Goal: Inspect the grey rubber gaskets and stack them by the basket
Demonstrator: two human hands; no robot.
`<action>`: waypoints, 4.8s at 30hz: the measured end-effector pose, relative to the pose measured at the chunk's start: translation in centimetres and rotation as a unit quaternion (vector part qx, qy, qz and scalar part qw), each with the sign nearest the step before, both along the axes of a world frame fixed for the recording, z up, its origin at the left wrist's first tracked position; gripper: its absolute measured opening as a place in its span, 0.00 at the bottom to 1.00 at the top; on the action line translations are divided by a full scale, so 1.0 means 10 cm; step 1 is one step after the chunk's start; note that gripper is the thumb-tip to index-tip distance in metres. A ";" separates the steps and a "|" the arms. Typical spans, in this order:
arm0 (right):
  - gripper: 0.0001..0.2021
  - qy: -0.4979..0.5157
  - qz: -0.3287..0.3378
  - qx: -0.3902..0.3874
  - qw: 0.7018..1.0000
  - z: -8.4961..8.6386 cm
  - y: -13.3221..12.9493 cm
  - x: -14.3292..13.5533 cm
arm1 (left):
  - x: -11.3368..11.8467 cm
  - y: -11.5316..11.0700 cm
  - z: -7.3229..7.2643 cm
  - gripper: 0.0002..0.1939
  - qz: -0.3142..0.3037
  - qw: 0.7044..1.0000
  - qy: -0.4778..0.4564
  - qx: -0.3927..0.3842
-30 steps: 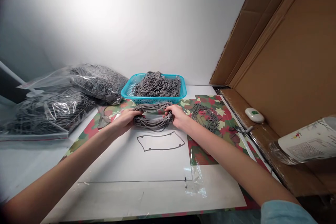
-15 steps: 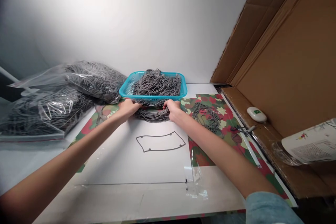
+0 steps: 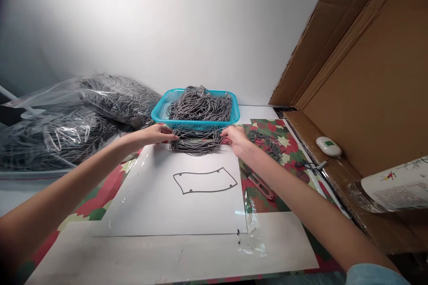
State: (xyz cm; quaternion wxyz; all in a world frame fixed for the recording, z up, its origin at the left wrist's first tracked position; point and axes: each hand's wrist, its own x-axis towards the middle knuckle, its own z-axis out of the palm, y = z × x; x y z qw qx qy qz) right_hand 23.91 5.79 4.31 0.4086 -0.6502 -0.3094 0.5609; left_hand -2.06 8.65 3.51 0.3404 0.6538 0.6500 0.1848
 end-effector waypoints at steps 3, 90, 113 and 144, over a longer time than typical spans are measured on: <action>0.17 -0.015 0.027 -0.013 0.999 0.04 -0.03 0.04 | 0.05 -0.08 0.03 0.12 0.018 0.996 0.035 0.075; 0.10 -0.324 0.171 0.312 0.877 -0.18 -0.02 -0.09 | 0.89 -0.31 -0.03 0.15 -0.158 0.963 0.140 0.165; 0.21 -0.561 0.327 0.349 0.676 -0.09 -0.26 0.03 | 0.83 -0.28 -0.07 0.14 -0.247 0.942 0.178 0.144; 0.07 -0.591 0.401 0.298 0.633 -0.22 -0.95 0.23 | 0.24 -1.14 -0.15 0.09 -0.315 0.882 0.269 0.223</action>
